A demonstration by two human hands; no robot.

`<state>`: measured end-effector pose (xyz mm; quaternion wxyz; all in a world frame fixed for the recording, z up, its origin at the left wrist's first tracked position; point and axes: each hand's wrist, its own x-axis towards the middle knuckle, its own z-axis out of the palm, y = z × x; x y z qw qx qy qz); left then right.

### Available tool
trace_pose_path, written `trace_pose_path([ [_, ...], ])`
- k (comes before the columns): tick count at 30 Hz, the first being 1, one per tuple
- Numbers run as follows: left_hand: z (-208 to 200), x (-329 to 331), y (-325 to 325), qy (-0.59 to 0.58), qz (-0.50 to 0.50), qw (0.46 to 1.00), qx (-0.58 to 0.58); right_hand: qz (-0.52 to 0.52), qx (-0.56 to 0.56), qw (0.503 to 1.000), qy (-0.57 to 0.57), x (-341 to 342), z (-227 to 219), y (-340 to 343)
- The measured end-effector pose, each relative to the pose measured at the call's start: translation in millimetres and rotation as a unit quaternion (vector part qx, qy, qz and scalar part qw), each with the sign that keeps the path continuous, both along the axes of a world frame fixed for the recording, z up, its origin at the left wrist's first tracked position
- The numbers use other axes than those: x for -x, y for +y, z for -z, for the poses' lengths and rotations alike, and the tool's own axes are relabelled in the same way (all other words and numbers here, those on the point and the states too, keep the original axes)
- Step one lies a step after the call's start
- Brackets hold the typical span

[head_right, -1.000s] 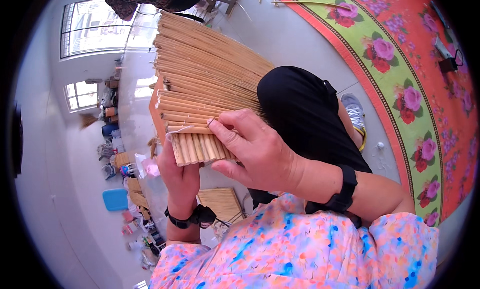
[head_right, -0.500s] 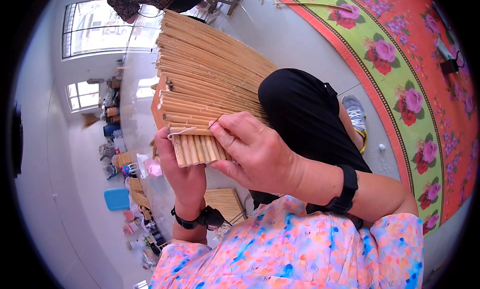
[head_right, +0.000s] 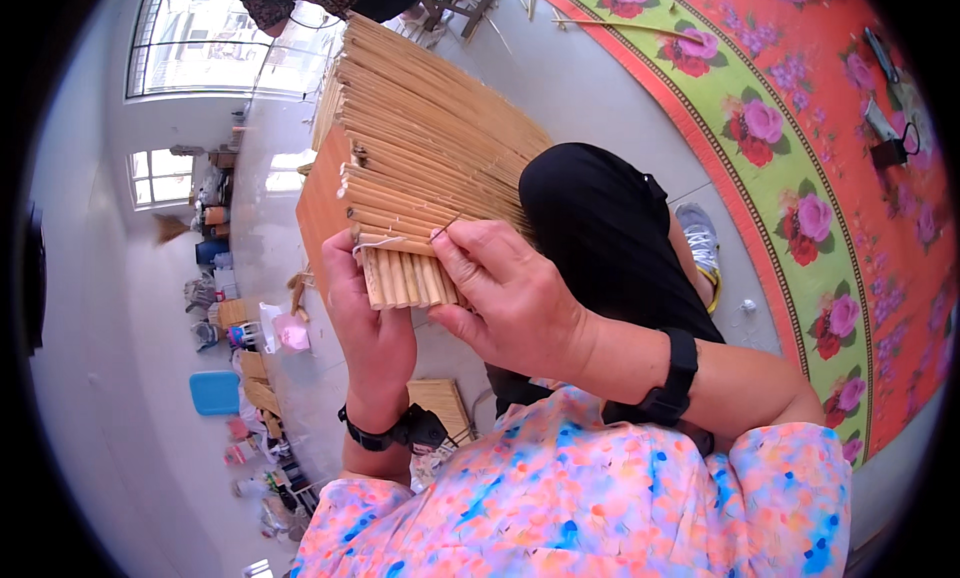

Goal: The person joins narrow wooden slats together using thread and a needle, occasionally using pliers to pull the needle through and shears to trim excess thread.

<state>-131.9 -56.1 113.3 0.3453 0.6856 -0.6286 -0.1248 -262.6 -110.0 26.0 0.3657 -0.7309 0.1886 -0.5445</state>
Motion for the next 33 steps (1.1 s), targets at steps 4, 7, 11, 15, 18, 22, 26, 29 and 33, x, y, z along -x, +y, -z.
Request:
trace_pose_path([
  [4,-7.2,-10.9,2.6,0.123,-0.001,0.991,-0.058,-0.005,-0.007,0.999,0.036,5.7,-7.4,2.0],
  [7,-30.5,-20.4,1.7,0.000,-0.027,0.994,-0.106,-0.005,-0.001,0.999,0.046,10.4,-7.9,-0.9],
  [11,-30.3,-47.9,-20.6,0.052,-0.088,0.995,-0.021,-0.001,-0.002,0.998,0.065,7.0,-8.7,7.3],
  [15,-41.7,-41.2,-60.4,0.156,-0.101,0.976,-0.113,0.005,-0.015,0.997,0.073,4.5,-10.6,15.1],
  [18,-57.1,-28.0,-71.9,0.140,-0.079,0.963,-0.217,0.025,-0.016,0.997,0.076,3.2,-9.0,19.7],
  [22,-51.0,-40.6,-67.8,0.213,-0.047,0.954,-0.205,0.039,-0.018,0.995,0.090,-5.7,-6.1,28.8],
  [26,-40.2,-65.9,-59.1,0.246,-0.044,0.957,-0.149,0.056,0.040,0.992,0.105,-32.5,10.9,22.7],
  [29,-24.2,-99.3,-39.3,0.296,-0.046,0.948,-0.109,0.021,0.077,0.989,0.121,-45.4,7.0,18.1],
  [33,-17.1,-96.4,6.4,0.425,-0.048,0.903,0.050,0.023,0.176,0.969,0.170,-39.6,-8.2,11.8],
])
